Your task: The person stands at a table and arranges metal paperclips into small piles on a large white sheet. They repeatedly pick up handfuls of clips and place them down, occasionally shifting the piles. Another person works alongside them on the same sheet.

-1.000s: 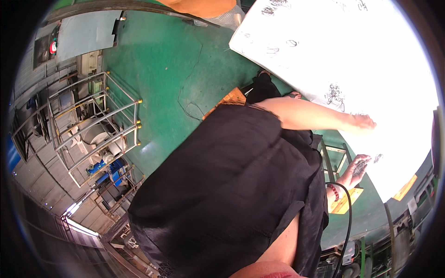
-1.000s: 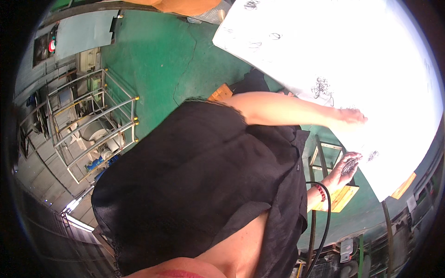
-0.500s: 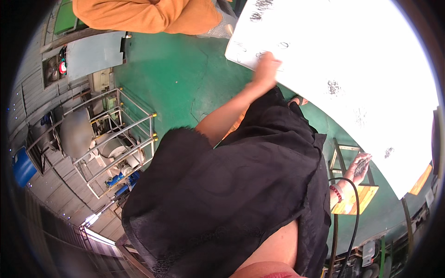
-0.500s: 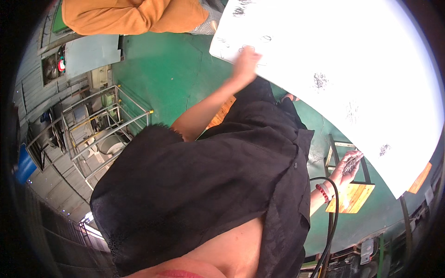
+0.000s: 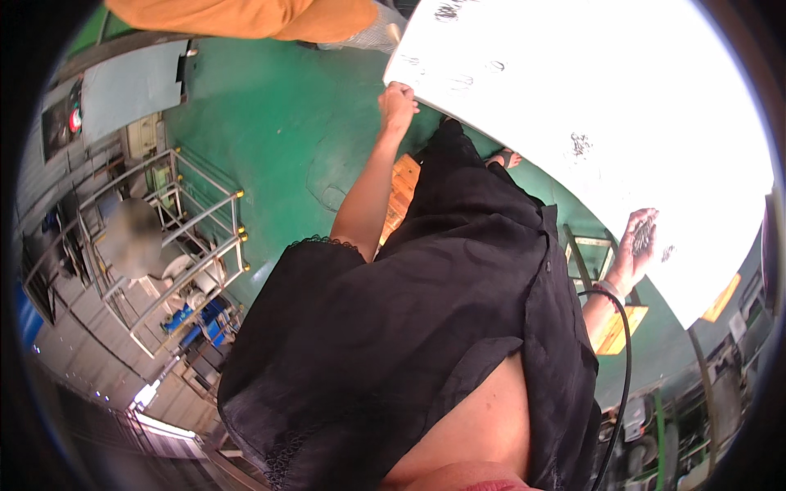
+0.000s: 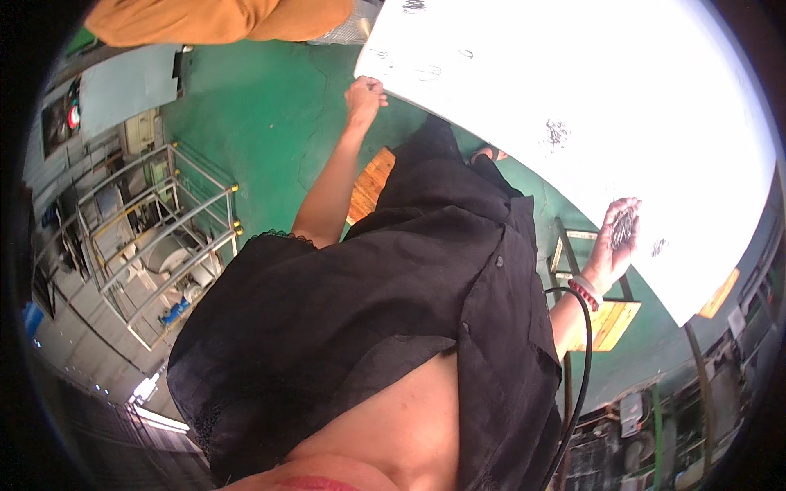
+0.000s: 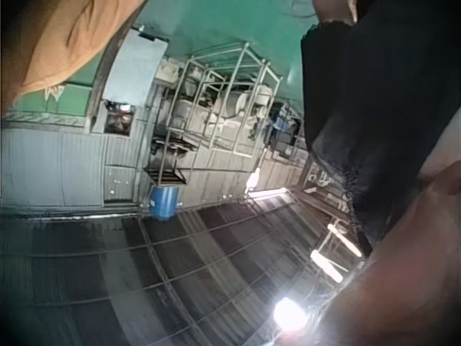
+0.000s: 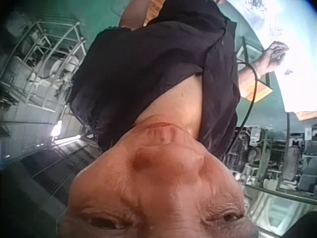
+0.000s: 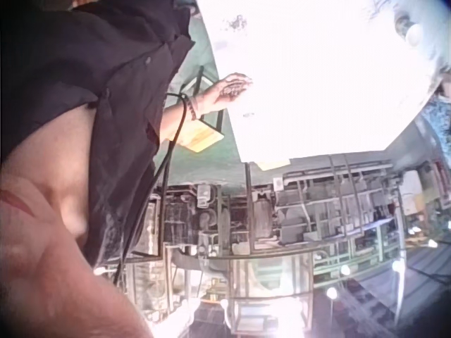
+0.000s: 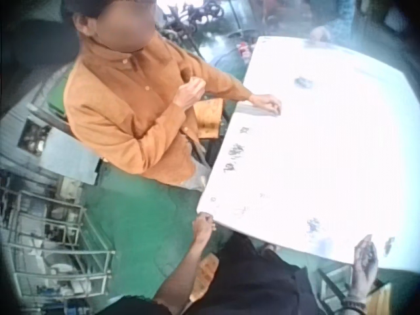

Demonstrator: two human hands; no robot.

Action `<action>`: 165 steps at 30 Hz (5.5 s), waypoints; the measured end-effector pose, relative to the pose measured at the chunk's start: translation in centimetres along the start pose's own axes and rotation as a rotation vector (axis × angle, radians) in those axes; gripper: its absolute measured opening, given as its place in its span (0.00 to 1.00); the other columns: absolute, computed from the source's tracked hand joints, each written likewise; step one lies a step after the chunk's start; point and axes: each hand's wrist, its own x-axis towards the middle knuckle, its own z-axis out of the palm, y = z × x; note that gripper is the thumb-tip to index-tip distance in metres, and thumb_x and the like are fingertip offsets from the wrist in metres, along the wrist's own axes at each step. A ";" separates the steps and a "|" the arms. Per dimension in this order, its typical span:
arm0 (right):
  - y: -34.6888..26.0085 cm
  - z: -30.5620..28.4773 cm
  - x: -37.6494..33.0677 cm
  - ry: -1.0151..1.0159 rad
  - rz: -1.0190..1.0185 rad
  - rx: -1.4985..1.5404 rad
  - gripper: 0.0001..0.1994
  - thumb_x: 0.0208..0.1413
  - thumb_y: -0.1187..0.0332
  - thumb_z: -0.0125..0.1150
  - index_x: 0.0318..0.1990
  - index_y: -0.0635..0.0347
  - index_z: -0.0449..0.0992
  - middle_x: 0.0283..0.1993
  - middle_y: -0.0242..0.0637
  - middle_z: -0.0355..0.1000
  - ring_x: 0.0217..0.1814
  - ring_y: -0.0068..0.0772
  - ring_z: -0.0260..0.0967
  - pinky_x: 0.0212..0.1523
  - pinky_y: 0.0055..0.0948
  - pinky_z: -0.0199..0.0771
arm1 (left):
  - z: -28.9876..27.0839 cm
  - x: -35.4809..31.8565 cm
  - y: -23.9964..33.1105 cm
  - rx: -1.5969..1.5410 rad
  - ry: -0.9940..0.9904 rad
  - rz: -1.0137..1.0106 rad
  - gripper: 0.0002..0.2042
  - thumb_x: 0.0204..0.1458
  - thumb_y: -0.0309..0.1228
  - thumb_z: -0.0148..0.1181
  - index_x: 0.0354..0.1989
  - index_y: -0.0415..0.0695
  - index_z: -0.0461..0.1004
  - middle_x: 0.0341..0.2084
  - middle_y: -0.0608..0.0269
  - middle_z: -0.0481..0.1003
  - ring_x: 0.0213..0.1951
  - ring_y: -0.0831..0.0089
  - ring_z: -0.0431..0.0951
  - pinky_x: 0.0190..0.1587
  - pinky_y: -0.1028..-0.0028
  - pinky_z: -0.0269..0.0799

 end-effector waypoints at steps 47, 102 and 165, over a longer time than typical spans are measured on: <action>-3.1 -4.6 -5.4 -0.012 -0.167 0.101 0.14 0.55 0.78 0.41 0.49 0.70 0.62 0.47 0.48 0.64 0.50 0.42 0.59 0.51 0.40 0.63 | 13.7 -9.1 13.5 0.285 -0.388 0.991 0.12 0.45 0.26 0.50 0.40 0.38 0.67 0.39 0.50 0.66 0.45 0.58 0.64 0.48 0.65 0.61; 3.0 -3.4 -5.0 -0.016 -0.214 -0.037 0.15 0.55 0.78 0.41 0.51 0.71 0.60 0.48 0.48 0.61 0.51 0.43 0.58 0.53 0.40 0.62 | 4.1 16.7 17.7 0.589 -0.461 0.570 0.20 0.43 0.36 0.59 0.45 0.42 0.68 0.44 0.54 0.69 0.48 0.65 0.67 0.50 0.68 0.60; 3.2 -2.1 -2.5 0.019 -0.131 0.026 0.15 0.54 0.78 0.42 0.50 0.71 0.61 0.46 0.50 0.61 0.51 0.43 0.58 0.53 0.42 0.62 | -1.1 12.2 11.1 0.194 -0.414 0.349 0.08 0.45 0.26 0.58 0.33 0.36 0.73 0.26 0.56 0.75 0.27 0.73 0.75 0.30 0.75 0.74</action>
